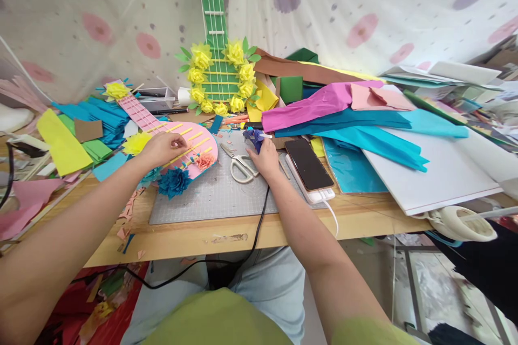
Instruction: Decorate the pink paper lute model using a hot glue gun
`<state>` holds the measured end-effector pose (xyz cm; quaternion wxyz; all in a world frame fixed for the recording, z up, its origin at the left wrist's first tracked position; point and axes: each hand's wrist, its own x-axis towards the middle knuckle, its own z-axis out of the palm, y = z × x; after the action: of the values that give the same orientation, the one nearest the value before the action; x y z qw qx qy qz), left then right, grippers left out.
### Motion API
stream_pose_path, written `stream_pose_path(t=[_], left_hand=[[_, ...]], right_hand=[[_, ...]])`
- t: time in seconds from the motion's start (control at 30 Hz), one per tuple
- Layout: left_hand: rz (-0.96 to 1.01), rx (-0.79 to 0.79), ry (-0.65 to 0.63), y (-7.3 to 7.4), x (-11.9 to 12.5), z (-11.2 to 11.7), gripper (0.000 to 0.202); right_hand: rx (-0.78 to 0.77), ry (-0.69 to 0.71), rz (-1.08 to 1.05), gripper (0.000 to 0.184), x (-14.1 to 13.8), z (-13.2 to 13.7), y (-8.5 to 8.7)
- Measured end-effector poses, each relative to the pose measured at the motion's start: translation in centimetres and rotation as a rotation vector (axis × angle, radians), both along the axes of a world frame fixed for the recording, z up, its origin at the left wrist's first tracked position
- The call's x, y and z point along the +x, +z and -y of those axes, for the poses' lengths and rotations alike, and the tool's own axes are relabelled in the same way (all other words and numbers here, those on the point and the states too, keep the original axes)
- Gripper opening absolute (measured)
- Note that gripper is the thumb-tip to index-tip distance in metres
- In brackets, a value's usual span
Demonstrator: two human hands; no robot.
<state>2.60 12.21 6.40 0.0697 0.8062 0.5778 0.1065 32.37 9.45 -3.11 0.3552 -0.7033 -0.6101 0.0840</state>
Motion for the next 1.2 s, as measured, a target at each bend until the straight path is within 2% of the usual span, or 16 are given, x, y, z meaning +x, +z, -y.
stream_pose_path(t=[0.17, 0.47, 0.7, 1.0, 1.2], left_hand=[[-0.047, 0.016, 0.053, -0.02, 0.04, -0.02, 0.017], [-0.009, 0.043, 0.108, -0.12, 0.16, 0.36, 0.019], [-0.06, 0.095, -0.045, -0.12, -0.02, 0.56, 0.02], [-0.115, 0.097, -0.006, -0.17, 0.2, 0.31, 0.018], [-0.079, 0.095, 0.004, -0.32, -0.09, 0.12, 0.019]], right_hand=[[0.012, 0.014, -0.007, 0.048, 0.11, 0.26, 0.19], [-0.004, 0.011, -0.003, 0.045, 0.02, 0.53, 0.53], [-0.019, 0.008, 0.0, 0.046, -0.04, 0.58, 0.77], [0.031, 0.016, 0.009, 0.047, 0.3, 0.26, -0.08], [0.027, 0.016, 0.007, 0.046, 0.26, 0.28, -0.02]])
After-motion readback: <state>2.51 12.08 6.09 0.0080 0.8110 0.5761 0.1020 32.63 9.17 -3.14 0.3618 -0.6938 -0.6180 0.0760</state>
